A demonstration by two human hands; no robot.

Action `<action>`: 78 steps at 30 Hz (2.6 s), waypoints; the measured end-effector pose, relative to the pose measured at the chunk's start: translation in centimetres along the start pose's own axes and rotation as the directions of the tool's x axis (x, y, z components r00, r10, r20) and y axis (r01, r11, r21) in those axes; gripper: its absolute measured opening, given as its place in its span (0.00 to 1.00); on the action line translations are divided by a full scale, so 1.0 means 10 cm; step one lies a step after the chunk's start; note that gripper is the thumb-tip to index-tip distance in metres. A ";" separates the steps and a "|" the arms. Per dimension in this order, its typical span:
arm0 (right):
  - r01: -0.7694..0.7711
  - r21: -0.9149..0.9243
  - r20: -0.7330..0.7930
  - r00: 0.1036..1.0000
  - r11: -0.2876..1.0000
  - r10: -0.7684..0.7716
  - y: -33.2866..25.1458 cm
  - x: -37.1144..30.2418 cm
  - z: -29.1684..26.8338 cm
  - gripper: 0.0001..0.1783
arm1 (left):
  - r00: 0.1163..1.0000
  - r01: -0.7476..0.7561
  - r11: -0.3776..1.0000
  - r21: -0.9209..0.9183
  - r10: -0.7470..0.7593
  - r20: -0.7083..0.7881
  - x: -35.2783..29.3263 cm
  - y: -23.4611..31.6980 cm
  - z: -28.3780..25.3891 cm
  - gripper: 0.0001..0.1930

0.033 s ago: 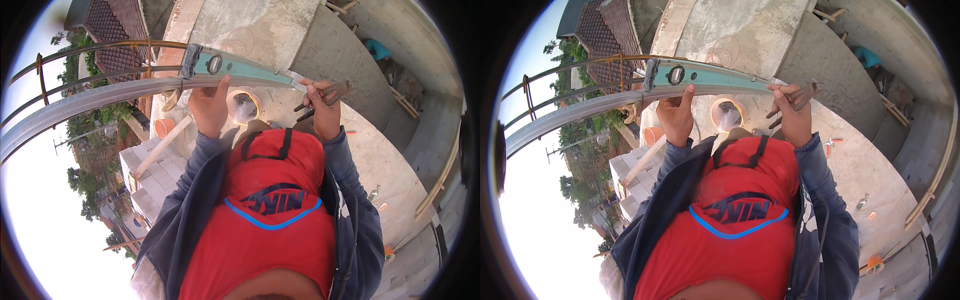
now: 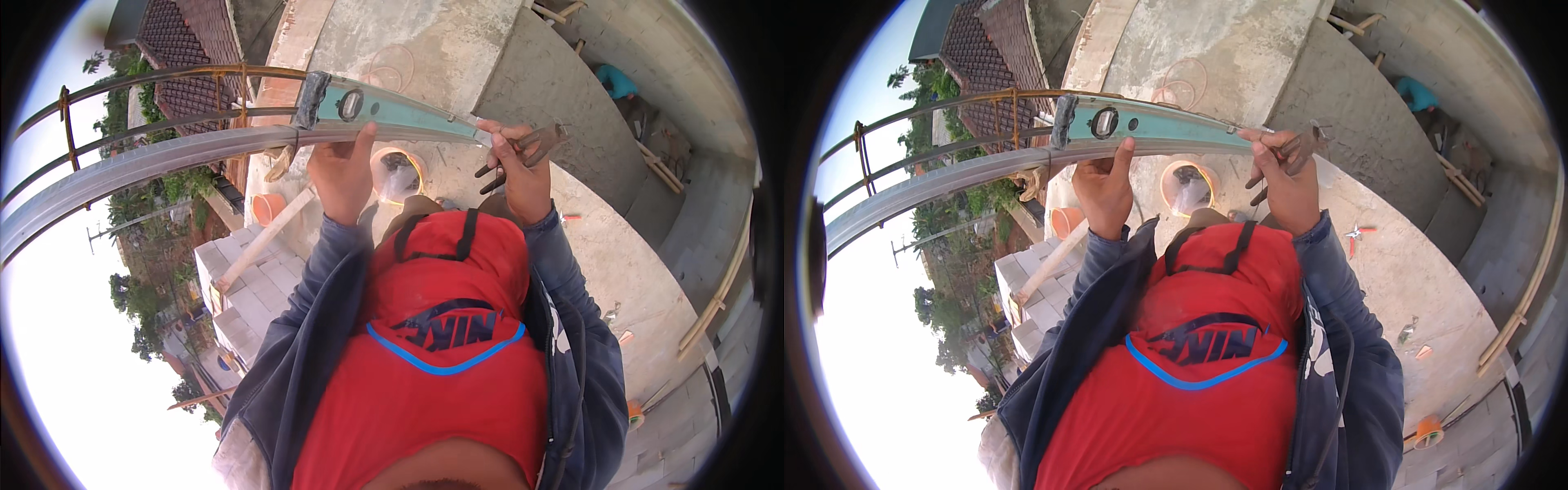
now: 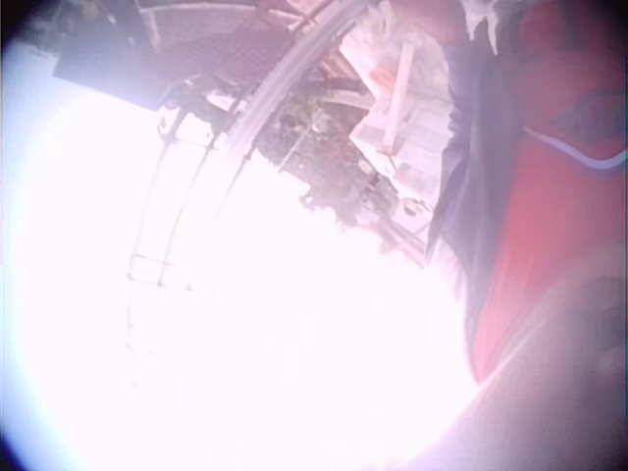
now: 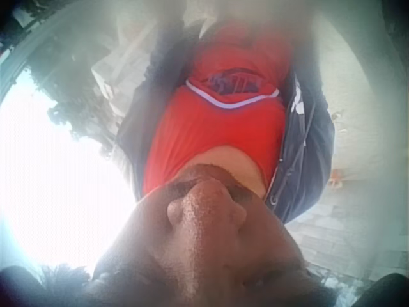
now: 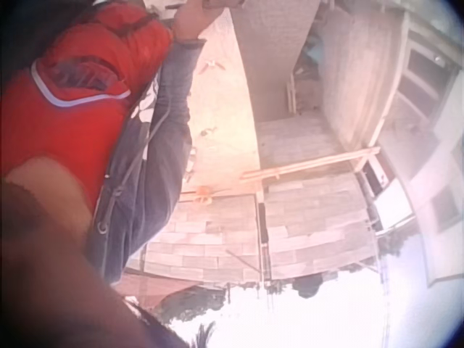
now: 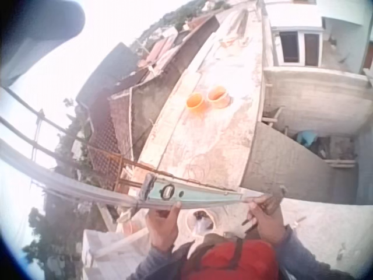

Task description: The person assembles a scaffolding structure on a rooftop by positioning wooden planks against vertical metal poles and securing them with wire. They use pliers to twist and tighten the wire around the wood and poles, then use a spirit level to check alignment.

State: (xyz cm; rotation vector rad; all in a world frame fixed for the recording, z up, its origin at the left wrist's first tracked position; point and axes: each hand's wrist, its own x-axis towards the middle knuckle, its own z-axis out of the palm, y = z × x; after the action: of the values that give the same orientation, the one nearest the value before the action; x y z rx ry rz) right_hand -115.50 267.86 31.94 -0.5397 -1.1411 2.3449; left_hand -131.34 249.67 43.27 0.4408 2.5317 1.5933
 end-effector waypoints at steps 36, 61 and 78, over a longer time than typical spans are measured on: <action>0.062 -0.077 0.415 0.910 0.995 -0.025 -0.10 0.67 1.17 0.14 | 0.989 -0.133 0.964 0.232 0.144 -0.030 0.07 -0.04 0.06 0.12; 0.227 0.057 0.396 0.889 0.972 -0.231 0.05 0.60 1.25 0.11 | 0.983 -0.182 0.979 -0.089 0.179 -0.034 0.07 -0.09 -0.05 0.15; 0.160 0.102 0.351 0.918 0.982 -0.186 0.05 0.63 1.27 0.12 | 0.982 -0.177 0.984 -0.008 0.177 -0.064 0.05 -0.04 -0.06 0.16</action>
State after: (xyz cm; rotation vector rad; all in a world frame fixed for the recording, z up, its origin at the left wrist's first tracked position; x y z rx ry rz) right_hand -127.53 263.36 37.96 0.0233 -1.1986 2.3743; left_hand -132.03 249.15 43.22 0.6404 2.5907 1.7088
